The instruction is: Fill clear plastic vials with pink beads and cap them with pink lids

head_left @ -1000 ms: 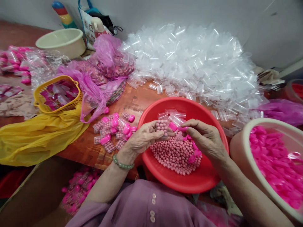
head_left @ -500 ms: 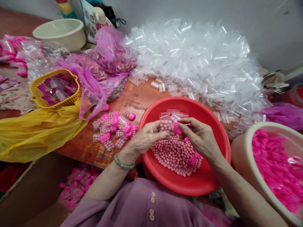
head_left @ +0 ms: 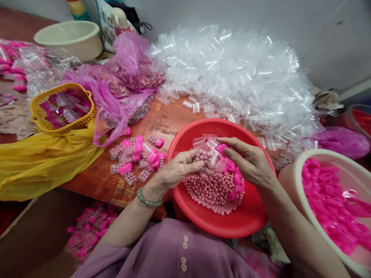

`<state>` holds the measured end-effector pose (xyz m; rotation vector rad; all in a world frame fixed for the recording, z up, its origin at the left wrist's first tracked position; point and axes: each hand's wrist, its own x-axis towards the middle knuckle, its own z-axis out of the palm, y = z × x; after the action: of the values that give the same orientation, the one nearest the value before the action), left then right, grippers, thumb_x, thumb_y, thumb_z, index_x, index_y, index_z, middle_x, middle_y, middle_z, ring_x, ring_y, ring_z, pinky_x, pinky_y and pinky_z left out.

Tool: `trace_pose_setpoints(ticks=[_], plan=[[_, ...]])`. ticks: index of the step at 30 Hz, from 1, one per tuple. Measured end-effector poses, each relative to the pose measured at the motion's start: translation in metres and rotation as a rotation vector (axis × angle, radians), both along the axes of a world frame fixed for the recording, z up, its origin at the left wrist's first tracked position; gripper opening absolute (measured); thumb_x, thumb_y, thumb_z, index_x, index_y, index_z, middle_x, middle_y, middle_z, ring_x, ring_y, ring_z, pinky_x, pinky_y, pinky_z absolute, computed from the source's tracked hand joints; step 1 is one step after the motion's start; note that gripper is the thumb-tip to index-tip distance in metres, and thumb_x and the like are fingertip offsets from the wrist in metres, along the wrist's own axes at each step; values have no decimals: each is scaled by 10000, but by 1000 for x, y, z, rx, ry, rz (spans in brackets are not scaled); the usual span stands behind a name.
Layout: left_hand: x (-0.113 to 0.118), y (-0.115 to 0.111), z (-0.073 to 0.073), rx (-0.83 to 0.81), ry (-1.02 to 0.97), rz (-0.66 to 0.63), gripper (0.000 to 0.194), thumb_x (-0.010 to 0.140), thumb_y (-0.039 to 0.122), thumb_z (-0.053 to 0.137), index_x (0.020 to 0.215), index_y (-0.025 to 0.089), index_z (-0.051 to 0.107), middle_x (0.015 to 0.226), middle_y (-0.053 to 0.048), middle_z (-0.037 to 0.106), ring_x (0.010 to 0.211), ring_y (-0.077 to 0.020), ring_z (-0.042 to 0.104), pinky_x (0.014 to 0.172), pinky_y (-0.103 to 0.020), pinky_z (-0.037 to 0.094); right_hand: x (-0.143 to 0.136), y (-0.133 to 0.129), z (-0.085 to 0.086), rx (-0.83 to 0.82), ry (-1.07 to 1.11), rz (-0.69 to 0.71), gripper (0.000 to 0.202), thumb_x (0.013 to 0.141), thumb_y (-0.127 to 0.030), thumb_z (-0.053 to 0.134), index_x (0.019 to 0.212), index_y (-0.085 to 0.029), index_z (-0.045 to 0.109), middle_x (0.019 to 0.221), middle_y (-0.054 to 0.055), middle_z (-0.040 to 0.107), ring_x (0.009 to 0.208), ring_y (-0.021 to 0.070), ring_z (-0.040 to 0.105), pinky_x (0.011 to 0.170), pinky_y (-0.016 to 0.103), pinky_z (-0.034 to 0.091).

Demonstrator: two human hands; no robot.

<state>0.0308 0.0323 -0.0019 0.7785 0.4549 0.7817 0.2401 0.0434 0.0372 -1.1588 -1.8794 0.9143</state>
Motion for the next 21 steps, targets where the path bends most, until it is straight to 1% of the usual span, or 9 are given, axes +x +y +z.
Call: trace_pose_setpoints(ticks=[2,5,8,11,13,17,21], plan=[[-1,0,0,-3,2,-17,272,831,286,722,1042,120,681,908,-71,683,803,-120,644,756,-231,506,-4,3,4,-25,43,41,284,913,-290,620,1193,-247,631,1045,41,709,910,155,676,829,312,553],[-3,0,-1,-1,8,-49,261,832,323,718,980,115,663,844,-46,654,725,-103,633,728,-231,500,-13,5,8,-47,31,84,224,888,-301,661,1093,-217,624,979,41,709,815,144,668,741,285,554],[-4,0,-2,24,40,-70,290,836,367,710,963,116,640,820,-34,632,696,-96,620,701,-224,480,-18,8,10,20,-30,102,142,889,-288,662,1002,-203,650,947,35,710,816,142,657,751,281,538],[-4,0,-3,81,85,-110,362,820,421,719,995,115,635,822,-26,619,697,-94,606,703,-227,465,-20,9,10,64,-42,131,113,885,-252,663,982,-196,669,925,29,717,812,142,661,755,280,530],[-4,0,-4,88,100,-119,393,813,442,722,1014,117,629,825,-24,617,701,-96,604,707,-230,459,-20,9,10,72,-60,154,105,880,-232,666,976,-193,679,908,23,721,809,141,664,755,276,526],[-3,0,-4,39,109,-101,365,828,423,708,1000,119,604,846,-29,622,708,-93,602,713,-234,454,-13,6,12,46,-85,141,121,888,-247,658,994,-201,691,897,20,723,787,136,663,723,264,518],[-3,0,-3,61,115,-72,311,847,388,689,967,117,593,845,-24,607,713,-88,590,712,-229,448,1,2,19,34,-154,147,117,886,-265,660,970,-194,701,822,15,713,706,126,640,660,249,502]])
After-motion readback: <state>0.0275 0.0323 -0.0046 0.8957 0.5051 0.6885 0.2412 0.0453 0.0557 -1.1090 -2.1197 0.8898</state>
